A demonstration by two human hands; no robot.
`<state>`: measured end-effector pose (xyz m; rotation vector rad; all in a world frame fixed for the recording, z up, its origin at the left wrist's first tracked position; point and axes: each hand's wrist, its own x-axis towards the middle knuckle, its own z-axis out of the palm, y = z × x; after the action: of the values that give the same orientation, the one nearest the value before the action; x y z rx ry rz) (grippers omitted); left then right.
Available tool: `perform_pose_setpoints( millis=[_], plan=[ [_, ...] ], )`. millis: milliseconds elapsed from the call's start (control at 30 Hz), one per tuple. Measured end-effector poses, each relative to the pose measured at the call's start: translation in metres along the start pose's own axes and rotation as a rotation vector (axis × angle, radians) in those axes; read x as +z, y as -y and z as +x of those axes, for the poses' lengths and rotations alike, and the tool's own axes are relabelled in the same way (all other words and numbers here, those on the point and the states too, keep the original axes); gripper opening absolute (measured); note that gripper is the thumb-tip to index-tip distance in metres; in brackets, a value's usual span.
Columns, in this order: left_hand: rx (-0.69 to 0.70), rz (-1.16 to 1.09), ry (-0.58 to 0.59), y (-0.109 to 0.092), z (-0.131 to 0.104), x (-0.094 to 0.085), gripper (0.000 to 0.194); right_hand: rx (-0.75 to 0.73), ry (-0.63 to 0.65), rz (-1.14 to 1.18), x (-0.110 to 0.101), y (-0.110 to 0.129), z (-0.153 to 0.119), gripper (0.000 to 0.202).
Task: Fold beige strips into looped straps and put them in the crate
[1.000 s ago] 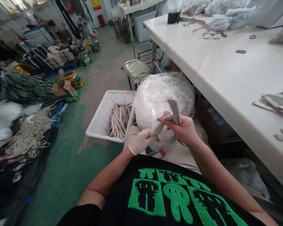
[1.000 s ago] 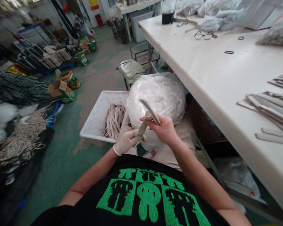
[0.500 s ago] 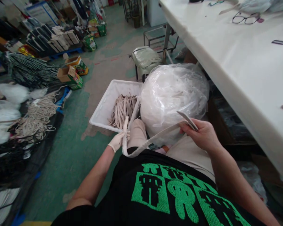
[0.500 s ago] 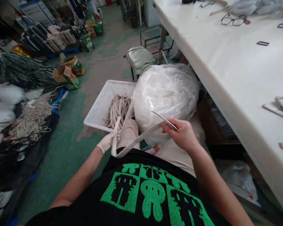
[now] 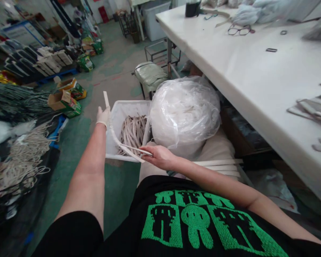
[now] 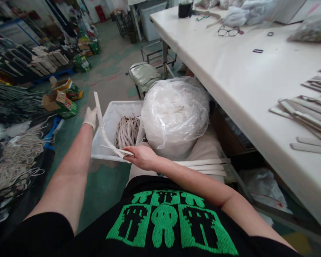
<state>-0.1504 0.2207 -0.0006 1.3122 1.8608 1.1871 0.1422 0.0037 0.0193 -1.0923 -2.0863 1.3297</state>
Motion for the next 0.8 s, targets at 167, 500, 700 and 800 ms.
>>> perform_pose_setpoints(
  millis=[167, 500, 700, 800],
  plan=[
    [-0.036, -0.084, 0.149, -0.006, -0.043, 0.057, 0.049, 0.076, 0.23, 0.365, 0.007, -0.02, -0.038, 0.038],
    [0.115, -0.005, 0.893, 0.008, -0.226, 0.166, 0.06, 0.24, -0.216, 0.809, -0.024, -0.058, -0.125, 0.045],
    [0.024, -0.026, 0.78, 0.016, -0.245, 0.174, 0.047, 0.311, -0.55, 0.829, -0.039, -0.08, -0.128, 0.046],
    [-0.071, -0.043, 0.801, 0.028, -0.253, 0.174, 0.029, 0.322, -0.614, 0.849, -0.041, -0.086, -0.121, 0.047]
  ],
)
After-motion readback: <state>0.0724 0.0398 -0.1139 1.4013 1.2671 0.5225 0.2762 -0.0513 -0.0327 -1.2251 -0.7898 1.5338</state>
